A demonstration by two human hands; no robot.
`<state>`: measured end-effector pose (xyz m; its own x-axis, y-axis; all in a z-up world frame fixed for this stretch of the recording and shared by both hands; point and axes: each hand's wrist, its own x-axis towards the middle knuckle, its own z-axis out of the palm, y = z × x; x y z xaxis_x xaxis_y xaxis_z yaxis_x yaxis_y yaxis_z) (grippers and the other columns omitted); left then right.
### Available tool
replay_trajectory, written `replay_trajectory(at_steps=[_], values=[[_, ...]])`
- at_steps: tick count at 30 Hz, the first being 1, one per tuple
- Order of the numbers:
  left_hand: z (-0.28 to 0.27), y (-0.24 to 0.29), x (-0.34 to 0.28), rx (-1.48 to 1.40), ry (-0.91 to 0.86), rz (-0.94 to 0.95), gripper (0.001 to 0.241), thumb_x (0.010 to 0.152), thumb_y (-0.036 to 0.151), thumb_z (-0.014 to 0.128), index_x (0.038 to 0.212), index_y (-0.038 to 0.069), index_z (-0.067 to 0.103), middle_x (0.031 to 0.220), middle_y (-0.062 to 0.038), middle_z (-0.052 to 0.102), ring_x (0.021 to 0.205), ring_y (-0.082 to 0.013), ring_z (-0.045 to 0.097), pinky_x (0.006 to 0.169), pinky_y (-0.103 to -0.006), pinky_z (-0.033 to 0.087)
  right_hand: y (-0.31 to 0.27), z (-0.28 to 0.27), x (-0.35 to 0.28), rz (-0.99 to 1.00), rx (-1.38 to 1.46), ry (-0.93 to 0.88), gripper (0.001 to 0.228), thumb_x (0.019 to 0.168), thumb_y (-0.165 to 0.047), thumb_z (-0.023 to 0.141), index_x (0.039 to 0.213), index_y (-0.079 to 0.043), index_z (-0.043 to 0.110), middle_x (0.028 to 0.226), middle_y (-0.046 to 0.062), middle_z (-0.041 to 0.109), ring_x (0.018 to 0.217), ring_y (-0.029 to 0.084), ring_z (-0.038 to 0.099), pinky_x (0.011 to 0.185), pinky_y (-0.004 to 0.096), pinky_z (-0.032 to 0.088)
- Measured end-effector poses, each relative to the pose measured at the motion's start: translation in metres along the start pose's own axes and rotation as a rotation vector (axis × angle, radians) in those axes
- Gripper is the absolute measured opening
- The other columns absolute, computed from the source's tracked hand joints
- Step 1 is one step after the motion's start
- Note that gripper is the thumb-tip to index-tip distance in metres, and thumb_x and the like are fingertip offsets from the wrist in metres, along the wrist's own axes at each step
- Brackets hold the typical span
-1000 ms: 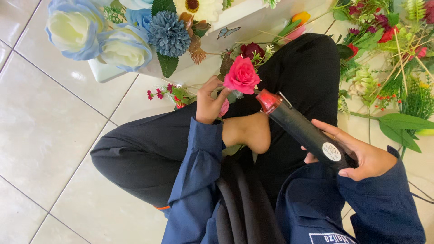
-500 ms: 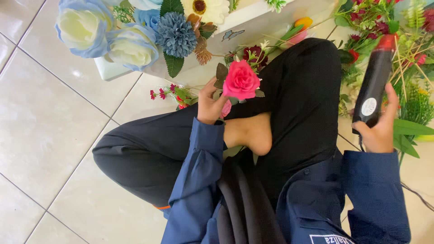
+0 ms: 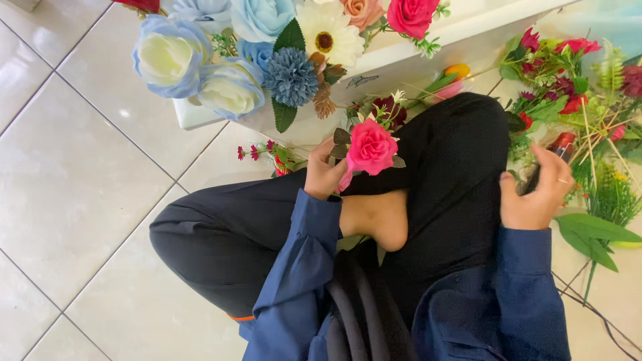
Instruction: The person sits on the floor and assembles artificial flowers, using a heat tool to shape or secure petals on a rose and small blossoms before placing the stem in a container.
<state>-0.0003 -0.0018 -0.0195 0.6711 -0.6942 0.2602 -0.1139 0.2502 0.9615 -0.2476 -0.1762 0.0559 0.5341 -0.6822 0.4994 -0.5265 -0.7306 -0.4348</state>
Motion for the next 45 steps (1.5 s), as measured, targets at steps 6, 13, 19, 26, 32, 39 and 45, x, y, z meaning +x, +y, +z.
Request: replay_trajectory(at_steps=[6,13,19,26,32,39,45], values=[[0.005,-0.003,0.004,-0.098,0.174,0.109,0.008,0.074,0.005,0.068,0.08,0.002,0.064,0.087,-0.013,0.061,0.087,-0.0194,0.055,0.081,-0.0359,0.042,-0.144,0.039,0.023,-0.155,0.464,-0.159,0.063,0.066,-0.042,0.068,0.116,-0.009,0.048,0.115,0.013,0.044,0.107,0.03,0.038,0.093,0.042,0.027],[0.003,-0.004,0.005,-0.226,0.235,0.13,0.012,0.067,0.005,0.074,0.076,0.006,0.066,0.08,-0.008,0.061,0.084,-0.0151,0.055,0.079,-0.0325,0.044,-0.171,0.087,0.014,0.029,0.818,-0.179,0.061,0.062,-0.023,0.079,0.109,-0.003,0.045,0.099,0.013,0.047,0.095,0.024,0.047,0.089,0.036,0.033],[0.0,-0.005,0.003,-0.132,0.325,0.154,0.013,0.066,0.009,0.076,0.074,0.007,0.067,0.075,-0.007,0.062,0.078,-0.0136,0.056,0.073,-0.0317,0.044,-0.187,0.089,0.026,-0.103,0.773,-0.029,0.054,0.067,-0.022,0.078,0.105,-0.002,0.046,0.102,0.012,0.045,0.1,0.029,0.046,0.085,0.04,0.039],[0.001,0.009,0.007,-0.1,0.309,0.204,0.012,0.066,0.012,0.076,0.069,0.008,0.065,0.07,-0.005,0.061,0.069,-0.0177,0.057,0.07,-0.0279,0.044,-0.175,0.095,0.018,-0.182,0.731,0.062,0.041,0.068,-0.02,0.077,0.093,0.0,0.052,0.098,0.013,0.049,0.095,0.03,0.047,0.081,0.039,0.04],[0.0,0.016,0.008,-0.048,0.292,0.269,0.011,0.071,0.011,0.072,0.066,0.007,0.063,0.069,-0.007,0.061,0.061,-0.0198,0.055,0.062,-0.0271,0.043,-0.178,0.093,0.019,-0.131,0.678,0.073,0.038,0.064,-0.02,0.08,0.086,-0.003,0.054,0.095,0.012,0.049,0.09,0.029,0.048,0.08,0.04,0.038],[-0.004,0.03,0.011,0.009,0.354,0.294,0.015,0.074,0.012,0.07,0.064,0.006,0.06,0.066,-0.005,0.057,0.057,-0.0144,0.049,0.057,-0.0237,0.041,-0.193,0.09,0.038,-0.228,0.526,0.252,0.024,0.061,-0.014,0.081,0.069,-0.007,0.059,0.085,0.006,0.054,0.078,0.026,0.049,0.071,0.035,0.041],[-0.002,0.04,0.014,0.071,0.433,0.325,0.018,0.076,0.009,0.068,0.061,0.005,0.06,0.063,-0.006,0.057,0.051,-0.0162,0.046,0.052,-0.0247,0.041,-0.189,0.108,0.022,-0.177,0.59,0.35,0.023,0.061,-0.013,0.081,0.075,-0.008,0.063,0.084,0.006,0.056,0.078,0.025,0.051,0.073,0.038,0.042]])
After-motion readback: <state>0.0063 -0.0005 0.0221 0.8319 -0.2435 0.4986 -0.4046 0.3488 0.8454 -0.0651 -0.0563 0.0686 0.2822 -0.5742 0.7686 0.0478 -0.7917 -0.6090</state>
